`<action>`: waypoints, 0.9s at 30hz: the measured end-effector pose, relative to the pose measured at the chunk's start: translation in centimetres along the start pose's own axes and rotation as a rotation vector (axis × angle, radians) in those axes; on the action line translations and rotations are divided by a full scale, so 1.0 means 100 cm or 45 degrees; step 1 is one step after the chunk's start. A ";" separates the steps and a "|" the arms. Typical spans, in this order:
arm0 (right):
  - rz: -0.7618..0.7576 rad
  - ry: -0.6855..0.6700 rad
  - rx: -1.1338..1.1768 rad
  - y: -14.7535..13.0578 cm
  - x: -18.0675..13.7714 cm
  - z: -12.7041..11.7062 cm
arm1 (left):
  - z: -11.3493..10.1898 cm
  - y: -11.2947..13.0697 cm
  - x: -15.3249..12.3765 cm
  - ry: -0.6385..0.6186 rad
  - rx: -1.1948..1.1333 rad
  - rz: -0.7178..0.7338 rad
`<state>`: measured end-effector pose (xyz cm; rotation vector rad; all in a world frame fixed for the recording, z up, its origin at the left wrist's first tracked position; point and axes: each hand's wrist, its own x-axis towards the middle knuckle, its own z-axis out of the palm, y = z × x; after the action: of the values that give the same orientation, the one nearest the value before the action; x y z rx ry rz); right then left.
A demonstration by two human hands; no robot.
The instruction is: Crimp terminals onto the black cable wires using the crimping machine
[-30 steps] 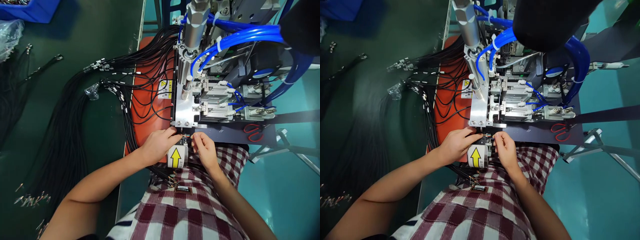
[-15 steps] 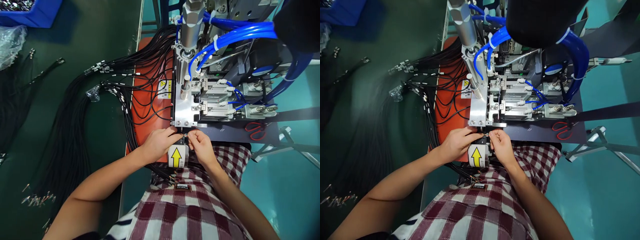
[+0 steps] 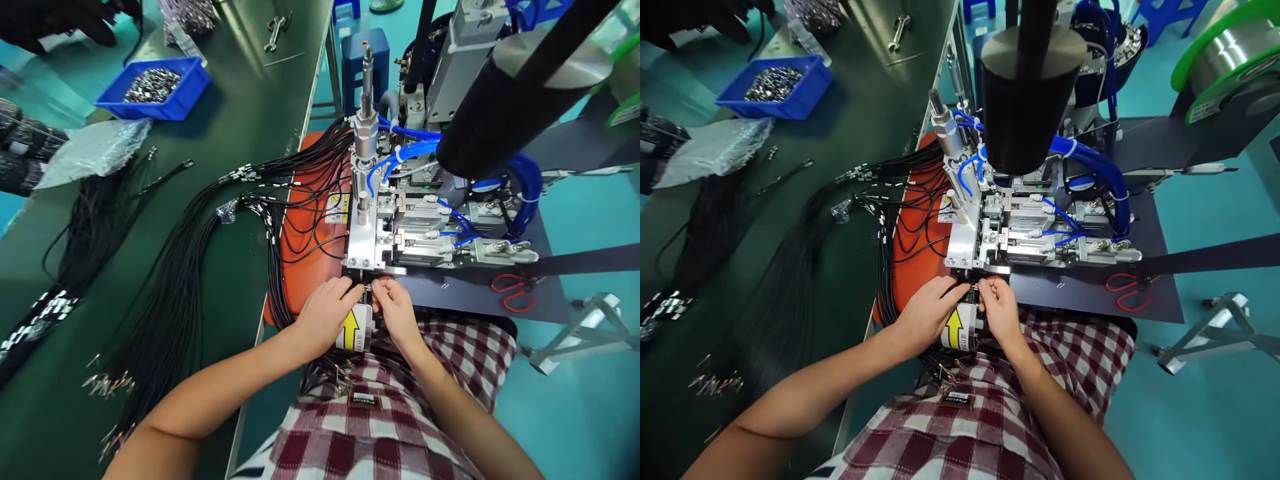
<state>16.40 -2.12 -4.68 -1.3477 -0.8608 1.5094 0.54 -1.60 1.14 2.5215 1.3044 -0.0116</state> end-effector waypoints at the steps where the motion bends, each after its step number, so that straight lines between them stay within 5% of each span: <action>1: -0.002 -0.004 0.028 0.002 0.000 0.001 | 0.002 0.001 0.000 0.022 0.000 -0.028; 14: -0.007 0.025 0.163 0.010 0.002 0.005 | 0.016 0.018 -0.002 0.282 -0.075 -0.255; 21: -0.016 0.004 0.152 0.010 0.002 0.003 | 0.023 0.036 -0.046 0.490 -0.300 -0.518; 27: -0.009 0.004 0.120 0.008 0.003 0.002 | 0.036 0.025 -0.057 0.412 -0.056 -0.595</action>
<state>16.06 -2.11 -5.48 -1.2770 -0.7822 1.5235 -0.34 -8.45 -0.79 2.1856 1.9696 0.3309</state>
